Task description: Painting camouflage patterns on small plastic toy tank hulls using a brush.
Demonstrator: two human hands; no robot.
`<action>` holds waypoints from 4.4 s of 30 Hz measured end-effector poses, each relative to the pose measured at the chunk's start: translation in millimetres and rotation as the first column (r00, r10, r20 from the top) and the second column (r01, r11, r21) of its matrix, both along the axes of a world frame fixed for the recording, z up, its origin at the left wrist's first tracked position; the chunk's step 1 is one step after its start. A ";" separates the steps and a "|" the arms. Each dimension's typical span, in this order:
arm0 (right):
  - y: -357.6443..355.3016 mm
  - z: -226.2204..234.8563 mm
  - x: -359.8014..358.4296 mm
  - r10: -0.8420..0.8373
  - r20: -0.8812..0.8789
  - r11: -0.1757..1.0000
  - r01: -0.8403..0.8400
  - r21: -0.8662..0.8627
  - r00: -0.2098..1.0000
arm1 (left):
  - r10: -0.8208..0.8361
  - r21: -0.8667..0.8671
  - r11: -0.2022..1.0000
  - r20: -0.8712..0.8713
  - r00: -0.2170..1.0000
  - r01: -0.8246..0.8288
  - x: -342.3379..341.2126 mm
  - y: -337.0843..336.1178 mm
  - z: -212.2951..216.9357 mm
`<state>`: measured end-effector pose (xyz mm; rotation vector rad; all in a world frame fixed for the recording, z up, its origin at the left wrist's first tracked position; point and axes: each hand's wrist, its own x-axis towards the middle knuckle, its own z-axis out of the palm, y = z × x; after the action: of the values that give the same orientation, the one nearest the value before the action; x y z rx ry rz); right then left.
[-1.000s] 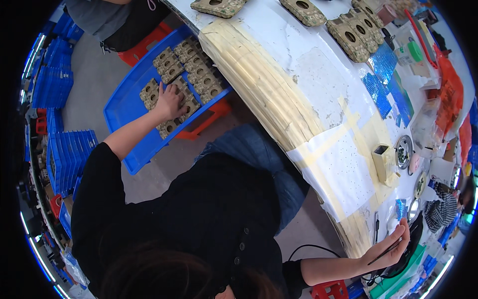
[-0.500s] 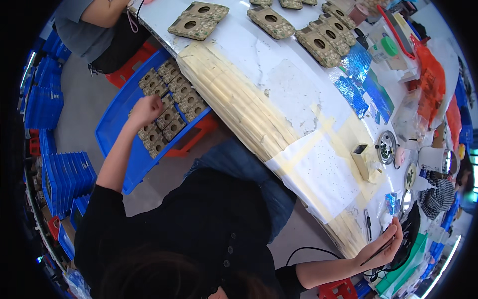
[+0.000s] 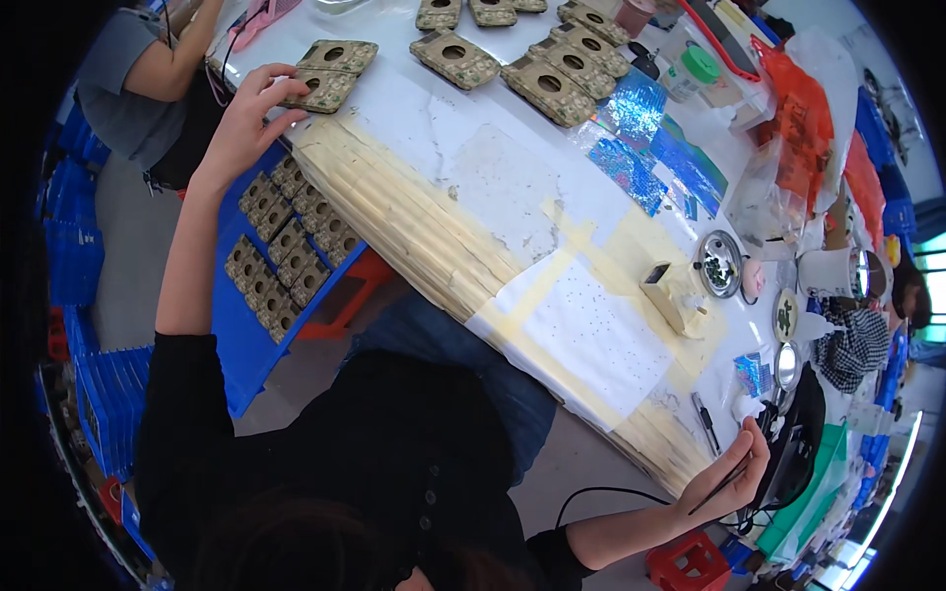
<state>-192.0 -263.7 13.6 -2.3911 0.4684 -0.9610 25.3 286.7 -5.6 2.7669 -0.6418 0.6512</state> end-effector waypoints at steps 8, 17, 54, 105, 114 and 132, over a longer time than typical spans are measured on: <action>9.8 -6.8 17.5 0.110 0.115 0.989 -0.120 0.083 0.987 | -0.412 -0.717 0.666 -0.124 0.903 0.205 -24.5 -68.2 12.6; 35.7 19.0 53.8 0.234 0.216 0.972 -0.229 -0.049 0.948 | -0.877 -0.955 0.296 -0.280 0.391 -0.020 12.6 -212.5 33.3; 40.4 14.8 102.6 0.337 0.038 0.890 -0.305 -0.341 0.941 | -0.984 -0.681 -0.018 -0.120 0.135 -0.732 11.1 -307.7 17.5; 94.0 13.2 118.6 0.538 0.321 0.796 -0.595 0.111 0.779 | -0.984 -0.709 0.133 -0.176 -0.009 -0.693 -12.7 -302.3 14.9; 96.8 14.4 115.3 0.483 0.404 0.767 -0.597 0.233 0.777 | -0.984 -0.710 0.128 -0.176 -0.002 -0.693 -11.9 -302.3 14.6; 49.5 -8.3 101.6 0.237 0.003 0.931 -0.226 -0.288 0.972 | -0.972 -0.751 0.045 -0.185 0.145 -0.659 -1.9 -304.0 10.2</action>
<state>-90.4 -214.2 5.3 -2.6037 0.0282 -1.0204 23.4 -17.3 4.6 0.7773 -0.1328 -0.8040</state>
